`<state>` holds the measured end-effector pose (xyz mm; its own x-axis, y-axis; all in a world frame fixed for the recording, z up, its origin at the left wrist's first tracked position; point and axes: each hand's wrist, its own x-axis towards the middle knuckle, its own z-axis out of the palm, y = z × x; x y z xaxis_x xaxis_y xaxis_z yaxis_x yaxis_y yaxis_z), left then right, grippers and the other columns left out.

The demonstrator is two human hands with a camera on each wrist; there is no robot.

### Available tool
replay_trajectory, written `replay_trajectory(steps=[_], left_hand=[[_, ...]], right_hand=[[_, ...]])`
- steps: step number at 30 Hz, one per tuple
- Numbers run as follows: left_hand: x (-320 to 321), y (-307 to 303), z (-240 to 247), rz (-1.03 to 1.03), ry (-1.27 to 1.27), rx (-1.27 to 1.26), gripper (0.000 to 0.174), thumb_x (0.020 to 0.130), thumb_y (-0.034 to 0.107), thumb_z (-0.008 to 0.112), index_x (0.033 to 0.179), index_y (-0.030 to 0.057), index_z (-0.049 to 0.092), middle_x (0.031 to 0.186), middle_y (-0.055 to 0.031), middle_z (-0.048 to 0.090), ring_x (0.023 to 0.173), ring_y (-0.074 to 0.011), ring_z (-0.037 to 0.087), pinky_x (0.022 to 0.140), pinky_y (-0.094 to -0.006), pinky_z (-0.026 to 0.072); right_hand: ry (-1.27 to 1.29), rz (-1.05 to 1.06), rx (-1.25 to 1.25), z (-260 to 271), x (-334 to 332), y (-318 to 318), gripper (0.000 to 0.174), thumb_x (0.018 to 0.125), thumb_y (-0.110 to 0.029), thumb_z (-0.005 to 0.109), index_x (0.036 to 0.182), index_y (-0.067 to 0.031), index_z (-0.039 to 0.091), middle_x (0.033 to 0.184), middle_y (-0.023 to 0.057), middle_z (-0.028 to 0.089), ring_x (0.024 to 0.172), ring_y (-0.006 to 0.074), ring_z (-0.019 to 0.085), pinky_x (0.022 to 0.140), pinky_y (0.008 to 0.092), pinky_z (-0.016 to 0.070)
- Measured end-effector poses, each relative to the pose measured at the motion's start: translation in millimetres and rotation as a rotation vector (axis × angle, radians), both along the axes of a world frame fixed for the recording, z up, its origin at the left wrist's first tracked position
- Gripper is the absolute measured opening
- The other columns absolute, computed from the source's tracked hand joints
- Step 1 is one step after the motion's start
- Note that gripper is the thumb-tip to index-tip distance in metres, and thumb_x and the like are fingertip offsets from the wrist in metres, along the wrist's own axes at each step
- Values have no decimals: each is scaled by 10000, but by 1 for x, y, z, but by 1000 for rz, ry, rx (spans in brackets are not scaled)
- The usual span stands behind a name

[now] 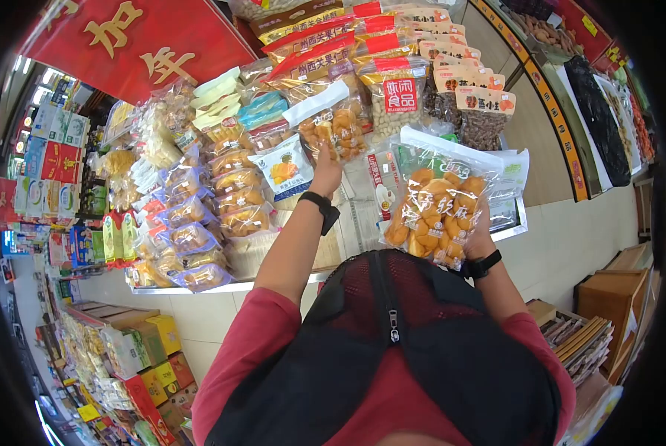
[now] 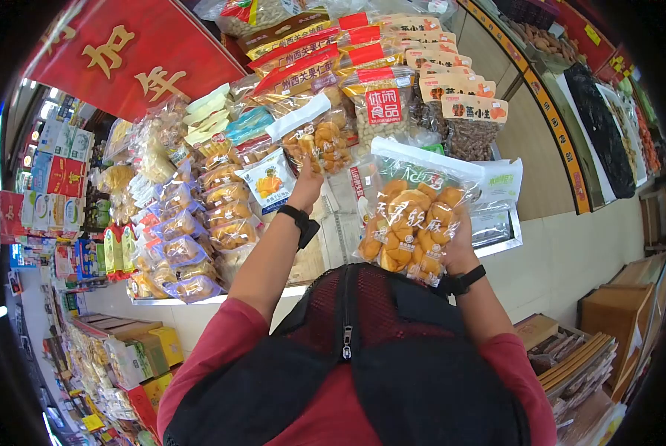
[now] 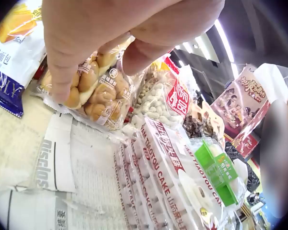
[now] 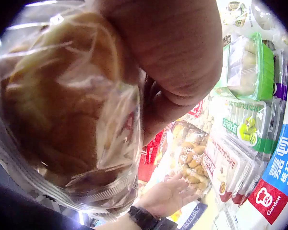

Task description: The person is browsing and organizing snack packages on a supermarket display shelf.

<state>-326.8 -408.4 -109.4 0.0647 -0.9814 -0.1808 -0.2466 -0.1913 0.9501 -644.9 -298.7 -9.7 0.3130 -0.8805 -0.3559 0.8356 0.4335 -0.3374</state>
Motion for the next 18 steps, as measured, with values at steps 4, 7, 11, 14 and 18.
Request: replay_trajectory(steps=[4,7,11,14,18], left_hand=[[-4,-8,-10,-17,31,33,662,837,13,460,1453,-23,220,1444,-223,345,1346,-311,333,1084,-313,275],[-2,5,12,-60,68,146,648,871,28,463,1464,-27,207,1419,-190,400,1301,-246,382,1057,-293,300],[5,25,9,26,-161,-50,524,859,71,459,1376,9,391,1329,-230,490,1259,-324,444,1036,-334,334],[2,48,16,-21,83,194,546,915,165,532,1400,-14,356,1313,-123,515,1149,-197,502,954,-350,412],[-35,97,111,-380,553,267,732,917,374,599,1466,48,243,1298,-87,506,1131,-158,494,914,-322,424]], right_hand=[[17,8,-8,-2,1,0,617,928,-452,391,1341,5,430,1316,208,503,1181,354,520,1022,469,419],[18,10,30,1,2,2,616,921,-445,402,1335,9,436,1314,205,505,1174,351,525,1017,465,424],[33,5,26,5,1,7,619,914,-448,409,1325,13,448,1298,208,517,1161,348,535,1009,465,429],[17,18,27,0,0,8,626,908,-455,416,1323,13,452,1291,208,522,1157,344,538,1007,465,431],[13,73,7,-7,6,2,628,908,-463,424,1317,13,457,1288,205,526,1147,342,545,999,466,438]])
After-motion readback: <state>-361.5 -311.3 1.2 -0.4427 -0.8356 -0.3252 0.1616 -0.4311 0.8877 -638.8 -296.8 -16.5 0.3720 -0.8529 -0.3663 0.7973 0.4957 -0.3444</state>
